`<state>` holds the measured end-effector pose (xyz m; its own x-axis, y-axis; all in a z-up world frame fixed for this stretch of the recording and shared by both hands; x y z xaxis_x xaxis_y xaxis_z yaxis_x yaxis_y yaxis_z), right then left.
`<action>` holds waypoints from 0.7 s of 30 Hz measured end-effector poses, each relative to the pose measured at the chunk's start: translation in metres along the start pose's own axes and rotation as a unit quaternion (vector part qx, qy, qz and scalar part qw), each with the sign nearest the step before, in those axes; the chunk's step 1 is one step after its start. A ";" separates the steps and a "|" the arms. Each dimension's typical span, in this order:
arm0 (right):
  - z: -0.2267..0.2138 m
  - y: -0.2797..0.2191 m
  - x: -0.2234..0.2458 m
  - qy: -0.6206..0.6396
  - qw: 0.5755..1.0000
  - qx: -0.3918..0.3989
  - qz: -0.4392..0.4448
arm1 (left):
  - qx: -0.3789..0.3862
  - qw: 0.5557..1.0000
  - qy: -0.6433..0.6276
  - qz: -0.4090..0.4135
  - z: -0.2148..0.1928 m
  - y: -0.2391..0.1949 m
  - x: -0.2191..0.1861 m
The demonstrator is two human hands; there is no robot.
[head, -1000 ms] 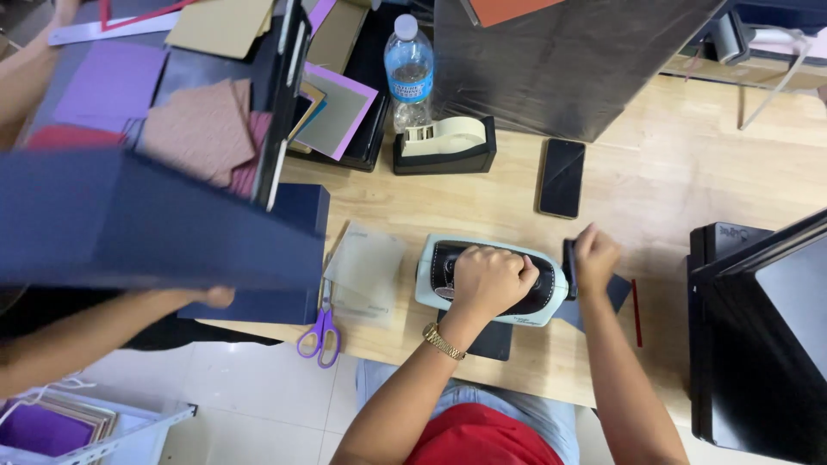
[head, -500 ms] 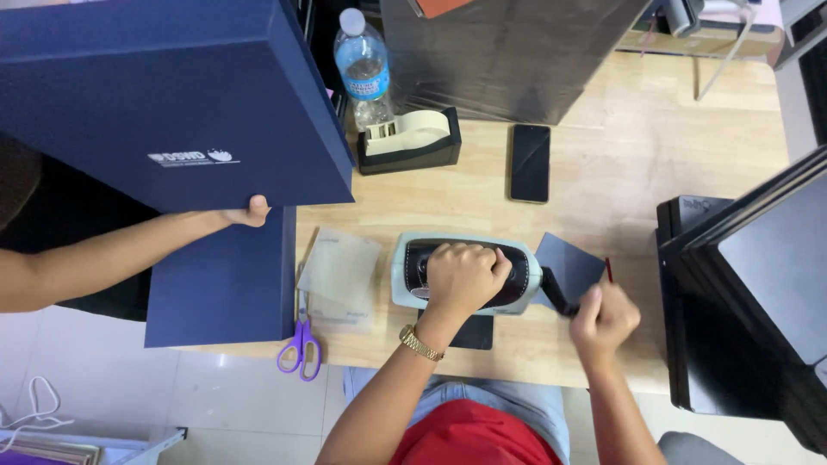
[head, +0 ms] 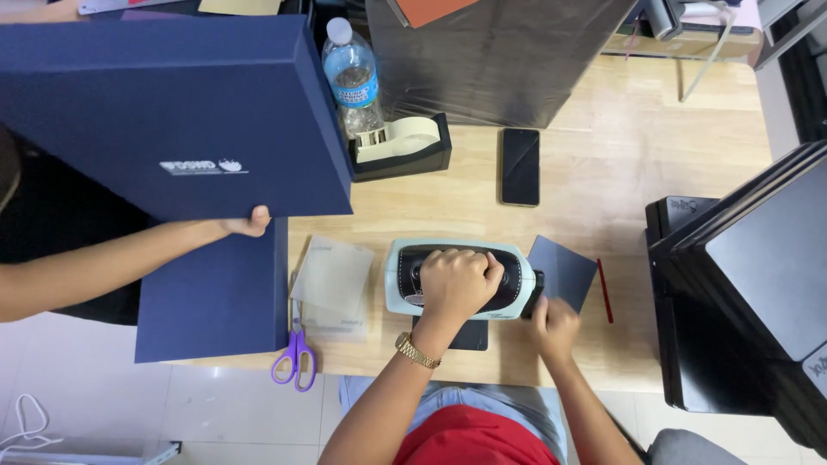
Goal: Embossing patterns onto colored paper using a manual embossing machine and folders.
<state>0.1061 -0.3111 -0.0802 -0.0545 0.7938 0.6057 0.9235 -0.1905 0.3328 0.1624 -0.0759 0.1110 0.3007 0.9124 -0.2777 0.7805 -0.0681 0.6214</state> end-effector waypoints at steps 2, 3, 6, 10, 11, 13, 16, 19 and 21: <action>-0.055 0.011 0.068 0.081 0.992 -0.065 -0.073 | -0.026 1.000 -0.012 0.004 -0.003 -0.001 -0.002; -0.085 0.017 0.104 0.162 0.968 -0.128 -0.146 | -0.052 0.998 -0.022 0.007 -0.005 -0.001 -0.003; -0.098 0.062 0.109 0.062 0.969 -0.180 -0.161 | -0.050 0.998 -0.033 0.016 -0.006 -0.005 -0.003; -0.041 0.128 0.080 0.063 0.964 -0.219 -0.141 | -0.055 0.997 -0.049 0.011 -0.005 -0.004 -0.002; -0.017 0.139 0.062 0.073 0.969 -0.193 -0.133 | -0.055 0.997 -0.049 0.008 -0.006 -0.003 -0.002; 0.024 0.136 0.022 0.082 0.974 -0.166 -0.128 | -0.056 0.997 -0.049 0.003 -0.006 -0.004 -0.003; 0.047 0.089 -0.012 -0.066 0.995 -0.069 -0.026 | -0.060 0.997 -0.043 0.005 -0.006 -0.005 -0.005; 0.018 0.039 0.007 -0.022 0.990 0.092 0.101 | -0.060 0.997 -0.038 0.011 -0.009 0.002 -0.003; 0.005 0.004 -0.008 -0.042 0.998 0.047 -0.002 | -0.050 0.998 -0.026 -0.008 -0.004 -0.004 -0.004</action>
<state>0.1121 -0.3152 -0.0878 -0.0307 0.8409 0.5403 0.9553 -0.1344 0.2634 0.1558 -0.0774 0.1123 0.3185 0.8903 -0.3255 0.7284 -0.0101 0.6851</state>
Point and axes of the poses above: each hand's wrist, its own y-axis towards the middle knuckle, its own z-axis out of the palm, x = y × z, the point moved 3 cm from there along y, towards the middle knuckle, and after that the axes turned 3 degrees about -x, right-handed, at the moved point
